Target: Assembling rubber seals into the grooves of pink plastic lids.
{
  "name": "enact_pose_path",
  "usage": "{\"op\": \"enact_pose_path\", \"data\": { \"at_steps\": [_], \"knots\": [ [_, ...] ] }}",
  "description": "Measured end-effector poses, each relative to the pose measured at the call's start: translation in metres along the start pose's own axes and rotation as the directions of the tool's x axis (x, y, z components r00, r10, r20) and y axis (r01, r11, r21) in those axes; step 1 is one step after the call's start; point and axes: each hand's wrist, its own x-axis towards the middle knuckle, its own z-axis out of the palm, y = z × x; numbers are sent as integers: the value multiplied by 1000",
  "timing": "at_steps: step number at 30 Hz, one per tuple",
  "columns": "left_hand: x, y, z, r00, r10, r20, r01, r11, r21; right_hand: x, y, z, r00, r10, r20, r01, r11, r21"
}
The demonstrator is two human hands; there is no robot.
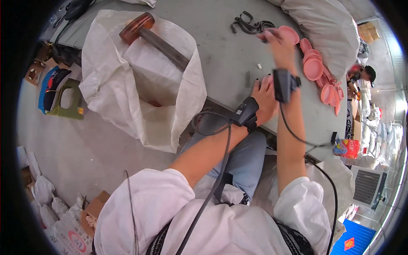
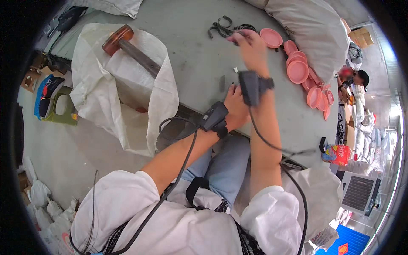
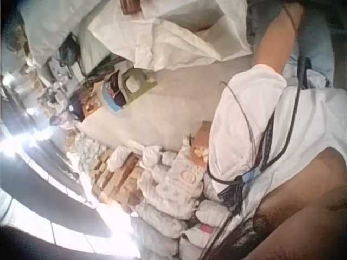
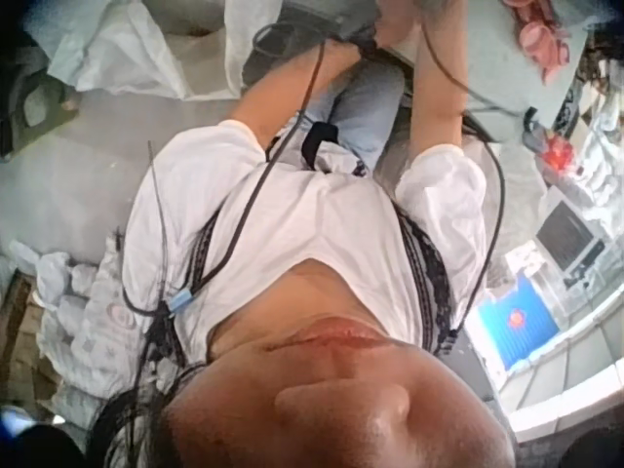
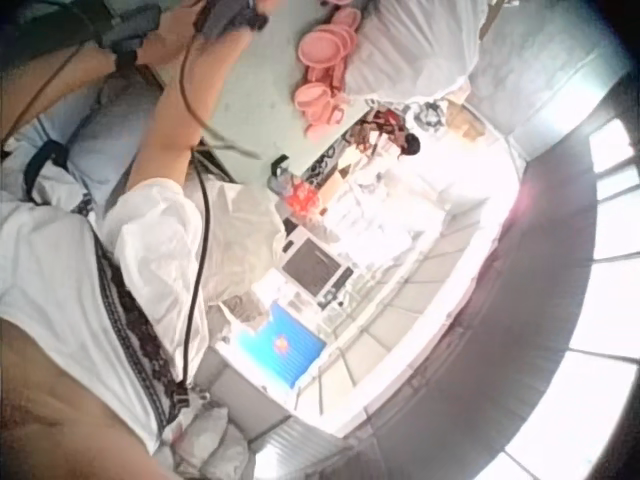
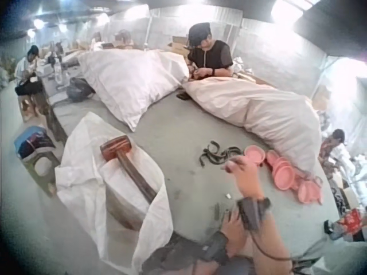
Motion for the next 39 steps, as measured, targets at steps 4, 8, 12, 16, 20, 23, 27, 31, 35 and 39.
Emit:
{"op": "enact_pose_path", "data": {
  "at_steps": [4, 8, 12, 16, 20, 23, 27, 31, 35, 39],
  "knots": [
    [8, 2, -4, 997, -39, 68, 45, 996, -82, -55, -25, -63, 998, 2, -62, -12, 988, -153],
    [8, 2, -17, 994, -79, 77, 95, 969, -229, -113, -21, -96, 991, 122, -54, -132, 963, -236],
    [9, 2, -17, 989, -61, 138, 91, 970, -224, -163, -18, -107, 983, 119, -140, -163, 918, -363],
    [8, 2, -21, 987, -35, 158, 74, 965, -252, -189, -32, -94, 942, -336, -4, 195, 556, -808],
    [8, 6, -24, 992, -30, 121, 61, 963, -261, -211, -30, -86, 917, -394, -60, 166, 513, -842],
    [7, 6, -24, 991, -27, 133, 58, 969, -241, -222, -23, -82, 906, -397, -150, 160, 646, -747],
    [8, 5, -17, 993, -17, 115, 41, 977, -208, -230, -16, -75, 923, -82, -375, 153, 974, 165],
    [8, 7, -17, 987, -7, 159, 41, 977, -212, -229, -16, -79, 939, 183, -291, 205, 383, 901],
    [9, 7, -17, 987, -12, 159, 54, 964, -261, -228, -22, -82, 884, 366, -289, 272, 99, 957],
    [5, -2, -12, 998, -21, 57, 34, 970, -240, -225, -20, -75, 875, 429, -224, 234, 30, 972]
  ]
}}
